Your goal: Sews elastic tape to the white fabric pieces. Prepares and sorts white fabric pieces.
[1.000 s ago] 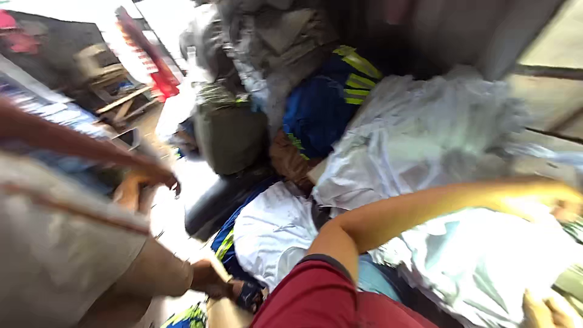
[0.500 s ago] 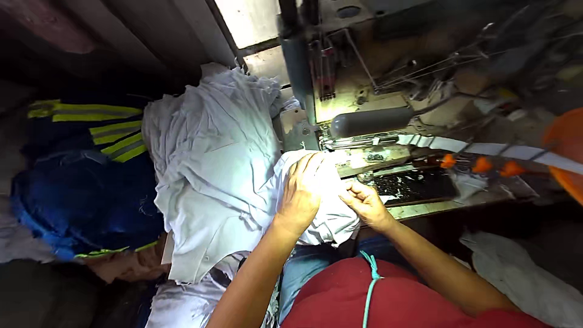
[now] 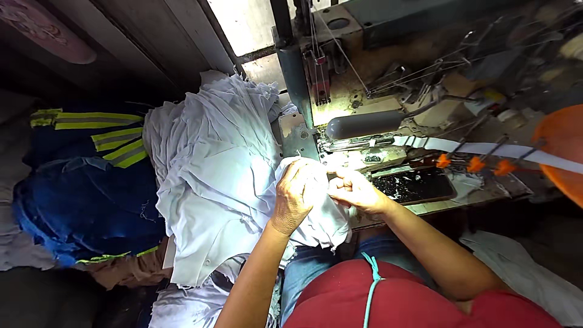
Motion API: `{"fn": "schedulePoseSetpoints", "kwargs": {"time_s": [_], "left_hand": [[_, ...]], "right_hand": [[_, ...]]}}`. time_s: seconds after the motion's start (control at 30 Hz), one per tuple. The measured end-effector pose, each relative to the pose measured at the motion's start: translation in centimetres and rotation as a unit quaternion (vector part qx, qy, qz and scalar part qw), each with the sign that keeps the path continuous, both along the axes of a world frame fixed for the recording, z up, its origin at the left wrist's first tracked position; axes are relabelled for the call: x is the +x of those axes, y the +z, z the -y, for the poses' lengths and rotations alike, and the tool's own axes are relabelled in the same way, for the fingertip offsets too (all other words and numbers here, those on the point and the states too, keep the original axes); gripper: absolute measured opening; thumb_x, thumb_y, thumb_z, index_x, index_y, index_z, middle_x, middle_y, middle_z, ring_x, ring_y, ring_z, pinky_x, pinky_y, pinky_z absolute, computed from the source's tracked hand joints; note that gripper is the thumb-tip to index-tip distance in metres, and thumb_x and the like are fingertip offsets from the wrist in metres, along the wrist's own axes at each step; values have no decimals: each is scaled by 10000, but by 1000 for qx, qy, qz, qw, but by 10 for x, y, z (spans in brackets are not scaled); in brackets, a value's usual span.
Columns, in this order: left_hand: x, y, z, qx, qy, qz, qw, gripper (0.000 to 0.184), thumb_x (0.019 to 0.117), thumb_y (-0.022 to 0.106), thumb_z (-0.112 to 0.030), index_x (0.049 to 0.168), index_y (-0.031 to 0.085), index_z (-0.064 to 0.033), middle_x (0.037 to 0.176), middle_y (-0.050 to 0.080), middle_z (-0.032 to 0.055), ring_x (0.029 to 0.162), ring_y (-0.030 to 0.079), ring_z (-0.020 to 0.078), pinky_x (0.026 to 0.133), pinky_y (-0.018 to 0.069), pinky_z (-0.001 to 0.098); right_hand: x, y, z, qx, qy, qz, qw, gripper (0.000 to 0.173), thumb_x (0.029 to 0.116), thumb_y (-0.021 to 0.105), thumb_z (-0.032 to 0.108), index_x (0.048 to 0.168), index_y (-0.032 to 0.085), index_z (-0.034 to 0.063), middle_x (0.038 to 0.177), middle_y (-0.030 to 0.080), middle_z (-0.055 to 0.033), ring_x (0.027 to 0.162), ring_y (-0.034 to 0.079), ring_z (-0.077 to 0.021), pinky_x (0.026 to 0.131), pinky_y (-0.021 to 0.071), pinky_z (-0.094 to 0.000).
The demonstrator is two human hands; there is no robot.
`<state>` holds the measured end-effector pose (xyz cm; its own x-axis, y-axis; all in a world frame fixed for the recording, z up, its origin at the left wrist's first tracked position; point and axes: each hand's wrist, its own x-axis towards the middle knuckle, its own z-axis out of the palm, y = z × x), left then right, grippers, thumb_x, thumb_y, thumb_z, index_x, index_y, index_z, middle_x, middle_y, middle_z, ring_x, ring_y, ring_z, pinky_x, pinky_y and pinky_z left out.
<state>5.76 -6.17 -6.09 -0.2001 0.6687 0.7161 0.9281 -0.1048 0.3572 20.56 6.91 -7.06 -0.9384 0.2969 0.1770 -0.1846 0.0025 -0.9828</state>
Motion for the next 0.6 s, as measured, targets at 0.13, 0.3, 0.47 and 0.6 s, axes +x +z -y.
{"fn": "schedulePoseSetpoints", "kwargs": {"time_s": [0.13,0.3,0.47,0.6], "left_hand": [[3,2,-5,-38,8,-40,998,267,937,570,-108,1093,768,-19,1216,715,127,1164,646,259,1034,484,379],[10,2,-12,-106,67,-85,988,341,971,539,-180,1234,732,-81,1250,689,115,1185,614,303,1022,462,461],[8,5,-22,-140,83,-106,981,371,958,578,-162,1290,682,-31,1330,656,168,1276,592,353,1066,464,500],[17,9,-29,-163,111,-137,971,382,944,593,-125,1293,668,9,1347,654,189,1289,601,371,1070,471,509]], "right_hand": [[-6,7,-11,59,-25,24,998,540,932,588,96,1449,452,23,637,539,84,525,489,24,523,422,-136],[5,-29,4,213,-212,-60,952,493,943,563,106,1410,531,-48,751,622,1,630,540,-2,614,481,-170],[23,-61,23,254,-298,-32,920,385,943,690,233,1199,670,-55,1088,692,-146,904,648,-94,761,532,-190],[24,-59,28,88,-172,-11,981,220,953,647,116,1097,656,-50,920,685,-19,761,622,18,706,529,-147]]}}
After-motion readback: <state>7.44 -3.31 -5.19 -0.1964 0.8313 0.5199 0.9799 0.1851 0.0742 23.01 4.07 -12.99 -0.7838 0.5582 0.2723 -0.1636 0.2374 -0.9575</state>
